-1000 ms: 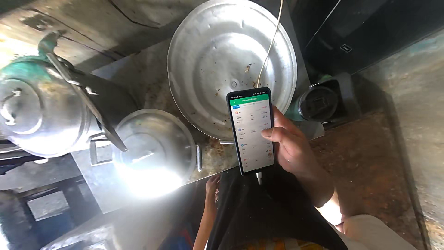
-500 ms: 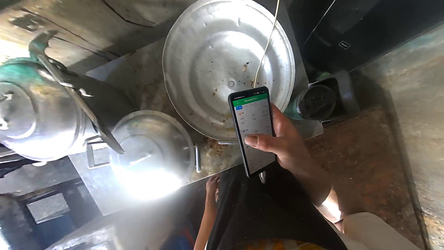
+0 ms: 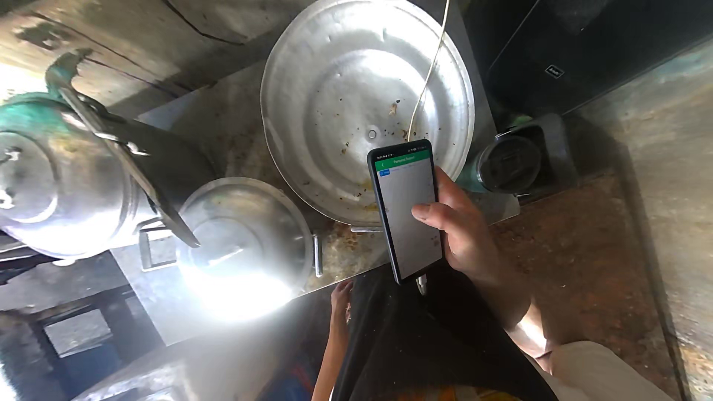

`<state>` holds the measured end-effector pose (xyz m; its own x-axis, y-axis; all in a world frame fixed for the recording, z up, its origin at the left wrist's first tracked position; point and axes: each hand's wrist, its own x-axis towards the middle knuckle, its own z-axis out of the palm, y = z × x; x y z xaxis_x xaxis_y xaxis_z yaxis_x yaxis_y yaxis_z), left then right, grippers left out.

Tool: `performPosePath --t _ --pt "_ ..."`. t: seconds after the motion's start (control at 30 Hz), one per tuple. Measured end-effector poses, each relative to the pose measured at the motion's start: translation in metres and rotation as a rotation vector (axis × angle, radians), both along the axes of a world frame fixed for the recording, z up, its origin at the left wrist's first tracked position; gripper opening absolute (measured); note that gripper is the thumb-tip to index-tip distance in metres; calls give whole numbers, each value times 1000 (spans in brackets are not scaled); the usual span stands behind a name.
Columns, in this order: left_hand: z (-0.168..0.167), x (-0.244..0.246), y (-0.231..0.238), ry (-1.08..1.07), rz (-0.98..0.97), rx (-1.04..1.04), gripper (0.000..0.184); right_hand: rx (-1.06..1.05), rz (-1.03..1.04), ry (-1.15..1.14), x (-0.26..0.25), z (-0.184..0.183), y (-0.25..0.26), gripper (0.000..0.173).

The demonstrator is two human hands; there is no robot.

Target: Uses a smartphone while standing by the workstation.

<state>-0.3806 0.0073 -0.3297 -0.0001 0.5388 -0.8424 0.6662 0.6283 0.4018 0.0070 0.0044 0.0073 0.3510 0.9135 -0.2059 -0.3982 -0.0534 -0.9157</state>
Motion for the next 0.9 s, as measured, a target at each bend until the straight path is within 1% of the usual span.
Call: performPosePath --t 0.13,0.27,0.4,0.53,0.6,0.67,0.8,0.9 --pt "-5 -4 -2 -15 13 5 27 10 4 27 0 0 1 48" --pt "4 2 -2 -11 41 -6 26 32 17 57 0 -2 1 50" --pt "0 0 -1 -2 11 -4 27 31 16 63 0 1 3 59" --pt "-3 -1 -1 12 -12 -11 27 -14 8 59 -2 3 4 69" --pt "-4 -1 -1 15 -19 -11 27 -37 0 44 -2 4 4 72" --pt "-5 -2 0 11 -26 -8 27 -34 -5 39 -2 3 4 69" --pt "-7 -2 1 15 -41 -2 27 2 -14 38 -1 -3 1 52" --pt "-12 -5 1 22 -54 -5 30 -7 -11 36 -1 -4 1 49"
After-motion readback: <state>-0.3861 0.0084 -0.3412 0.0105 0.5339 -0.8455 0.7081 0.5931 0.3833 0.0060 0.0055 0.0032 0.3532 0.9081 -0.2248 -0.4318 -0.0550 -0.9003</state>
